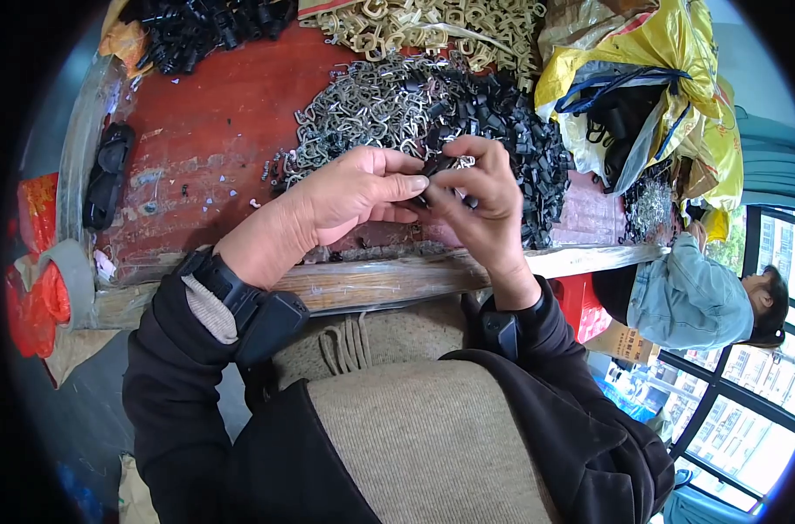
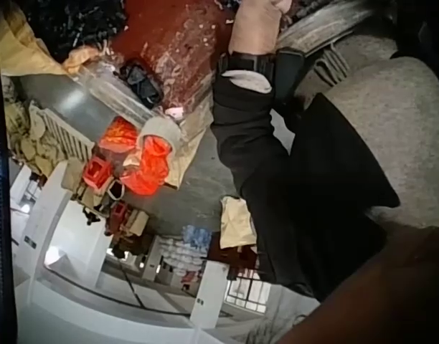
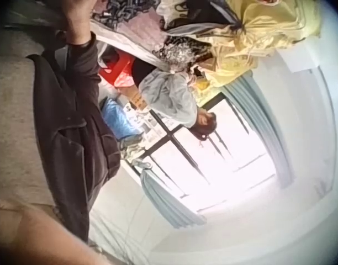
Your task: The person assembles components by hand, picking up a black plastic housing and a white plastic insert, fitting the insert into the housing, and then pressing a metal clip onto the assembly before placing the finished part into a pile.
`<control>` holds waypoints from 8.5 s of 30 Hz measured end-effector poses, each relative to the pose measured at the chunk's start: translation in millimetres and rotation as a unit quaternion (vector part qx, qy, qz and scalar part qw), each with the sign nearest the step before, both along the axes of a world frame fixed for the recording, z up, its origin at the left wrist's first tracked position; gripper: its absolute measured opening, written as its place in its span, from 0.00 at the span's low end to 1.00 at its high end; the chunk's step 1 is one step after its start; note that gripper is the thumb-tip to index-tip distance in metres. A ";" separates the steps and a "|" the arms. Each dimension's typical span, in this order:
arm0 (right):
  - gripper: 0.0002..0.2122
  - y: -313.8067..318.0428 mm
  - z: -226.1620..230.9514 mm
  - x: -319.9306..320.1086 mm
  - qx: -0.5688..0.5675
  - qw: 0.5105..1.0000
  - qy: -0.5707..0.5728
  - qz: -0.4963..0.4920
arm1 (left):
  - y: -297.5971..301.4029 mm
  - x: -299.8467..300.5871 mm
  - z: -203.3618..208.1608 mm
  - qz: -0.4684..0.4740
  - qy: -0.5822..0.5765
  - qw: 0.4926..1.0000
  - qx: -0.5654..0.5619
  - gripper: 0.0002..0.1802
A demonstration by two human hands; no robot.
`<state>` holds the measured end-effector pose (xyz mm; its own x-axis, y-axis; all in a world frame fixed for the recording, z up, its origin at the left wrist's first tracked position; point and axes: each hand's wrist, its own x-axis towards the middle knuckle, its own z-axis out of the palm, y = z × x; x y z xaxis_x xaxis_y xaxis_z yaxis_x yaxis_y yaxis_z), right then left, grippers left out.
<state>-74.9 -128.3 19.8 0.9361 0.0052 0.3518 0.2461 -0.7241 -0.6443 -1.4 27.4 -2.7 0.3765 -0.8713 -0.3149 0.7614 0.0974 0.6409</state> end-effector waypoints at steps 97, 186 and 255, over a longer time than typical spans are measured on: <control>0.04 0.6 7.3 7.5 0.402 0.905 0.140 -0.005 | 3.9 12.8 1.2 0.093 0.064 0.992 -0.057 0.12; 0.04 11.1 -5.0 18.3 0.338 0.940 0.042 -0.021 | 2.5 8.2 -3.1 0.067 0.036 0.997 -0.021 0.10; 0.05 -62.8 -15.1 48.3 -0.243 0.963 -0.001 -0.118 | 3.7 3.9 7.6 0.053 -0.035 0.998 -0.018 0.11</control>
